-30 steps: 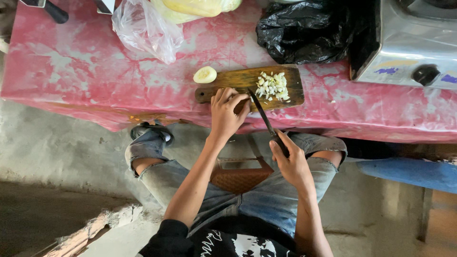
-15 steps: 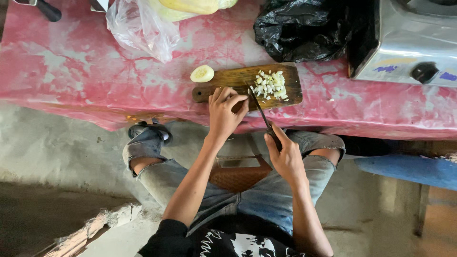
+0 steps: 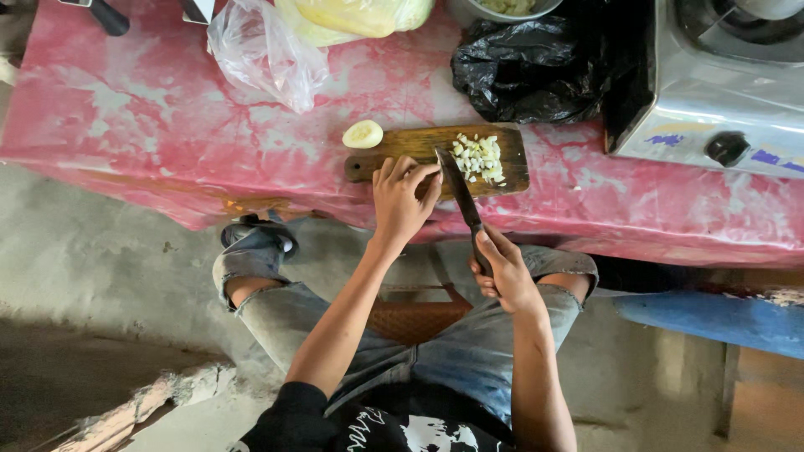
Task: The person chops a white vegetable on a wooden cutting board with a knife, scrapes the pieces into a bowl, and then slices a yellow vegetable.
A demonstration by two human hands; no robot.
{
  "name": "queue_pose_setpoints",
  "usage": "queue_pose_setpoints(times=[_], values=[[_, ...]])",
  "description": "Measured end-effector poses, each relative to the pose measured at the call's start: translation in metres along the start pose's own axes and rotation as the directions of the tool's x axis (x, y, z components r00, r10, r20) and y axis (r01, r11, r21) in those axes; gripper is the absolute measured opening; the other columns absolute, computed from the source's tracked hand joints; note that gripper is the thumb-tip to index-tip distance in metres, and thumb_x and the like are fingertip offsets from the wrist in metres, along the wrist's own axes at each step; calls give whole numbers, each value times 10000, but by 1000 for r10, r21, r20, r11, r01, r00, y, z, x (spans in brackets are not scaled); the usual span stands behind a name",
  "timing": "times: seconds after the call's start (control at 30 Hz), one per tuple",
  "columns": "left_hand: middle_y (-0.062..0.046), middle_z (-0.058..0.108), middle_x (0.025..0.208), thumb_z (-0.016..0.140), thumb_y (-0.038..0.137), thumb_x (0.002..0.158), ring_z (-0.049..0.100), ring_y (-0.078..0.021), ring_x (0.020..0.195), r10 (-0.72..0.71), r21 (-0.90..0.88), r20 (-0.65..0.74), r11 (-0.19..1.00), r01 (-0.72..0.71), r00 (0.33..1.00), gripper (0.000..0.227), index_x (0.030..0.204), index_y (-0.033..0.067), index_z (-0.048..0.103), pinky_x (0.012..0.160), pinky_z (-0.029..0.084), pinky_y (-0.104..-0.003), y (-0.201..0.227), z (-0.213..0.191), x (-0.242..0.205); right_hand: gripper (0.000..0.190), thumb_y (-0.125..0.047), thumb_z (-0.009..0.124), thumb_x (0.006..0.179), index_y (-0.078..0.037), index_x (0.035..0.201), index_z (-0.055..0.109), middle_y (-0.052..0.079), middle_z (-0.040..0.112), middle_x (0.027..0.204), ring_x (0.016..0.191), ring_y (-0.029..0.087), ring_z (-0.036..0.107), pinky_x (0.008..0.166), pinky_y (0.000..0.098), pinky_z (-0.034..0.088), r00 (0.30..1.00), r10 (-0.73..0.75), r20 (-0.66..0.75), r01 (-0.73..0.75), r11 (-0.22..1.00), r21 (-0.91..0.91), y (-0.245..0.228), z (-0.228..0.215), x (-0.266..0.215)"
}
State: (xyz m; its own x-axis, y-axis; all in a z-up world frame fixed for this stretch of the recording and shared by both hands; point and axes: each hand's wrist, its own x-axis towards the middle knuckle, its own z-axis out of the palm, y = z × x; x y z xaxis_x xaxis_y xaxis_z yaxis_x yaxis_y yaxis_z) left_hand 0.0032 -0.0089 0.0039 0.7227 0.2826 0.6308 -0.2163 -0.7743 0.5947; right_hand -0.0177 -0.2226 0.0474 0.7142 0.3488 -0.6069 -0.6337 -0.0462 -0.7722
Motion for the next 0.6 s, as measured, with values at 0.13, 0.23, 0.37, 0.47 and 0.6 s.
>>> queue_pose_setpoints(times=[0.13, 0.23, 0.37, 0.47, 0.6], values=[[8, 611, 903, 785, 217, 880, 575, -240, 897, -4, -7, -20, 1000, 4, 1000, 139, 1010, 193, 741, 777, 405, -414, -1, 2, 0, 484, -337, 576, 1014, -134, 1453, 558, 5, 525, 651, 439, 55, 375, 376, 233, 274, 991, -125, -35, 120, 983, -136, 8, 3, 0], [4, 606, 893, 799, 215, 873, 567, -242, 886, -25, -2, -8, 1000, 25, 1000, 146, 1005, 186, 743, 769, 403, -416, -1, 2, -1, 502, -333, 606, 993, -133, 1453, 593, -6, 522, 628, 452, 75, 406, 393, 256, 325, 958, -272, -92, 216, 892, -397, 15, 4, 0], [-6, 601, 889, 806, 210, 851, 565, -248, 884, -31, 23, -8, 999, 31, 999, 198, 1031, 153, 745, 766, 403, -418, -2, 4, -2, 478, -301, 650, 1015, -58, 1427, 626, 14, 592, 720, 625, 64, 496, 545, 251, 413, 875, -483, -23, 365, 692, -623, 18, 2, 3], [-10, 606, 902, 806, 207, 851, 567, -250, 890, -24, 25, -6, 999, 24, 1000, 207, 1038, 145, 745, 770, 406, -419, -3, 5, -3, 508, -290, 682, 991, -23, 1416, 603, 74, 688, 832, 714, 92, 588, 641, 274, 481, 848, -528, -39, 361, 631, -687, 18, 3, 2], [-15, 617, 915, 803, 213, 841, 574, -262, 902, -28, 43, -8, 999, 29, 1000, 191, 1012, 152, 745, 763, 406, -426, -4, 6, -2, 524, -285, 695, 971, 6, 1398, 606, 167, 777, 968, 810, 161, 682, 772, 313, 555, 822, -569, -33, 368, 575, -731, 14, 7, -2]])
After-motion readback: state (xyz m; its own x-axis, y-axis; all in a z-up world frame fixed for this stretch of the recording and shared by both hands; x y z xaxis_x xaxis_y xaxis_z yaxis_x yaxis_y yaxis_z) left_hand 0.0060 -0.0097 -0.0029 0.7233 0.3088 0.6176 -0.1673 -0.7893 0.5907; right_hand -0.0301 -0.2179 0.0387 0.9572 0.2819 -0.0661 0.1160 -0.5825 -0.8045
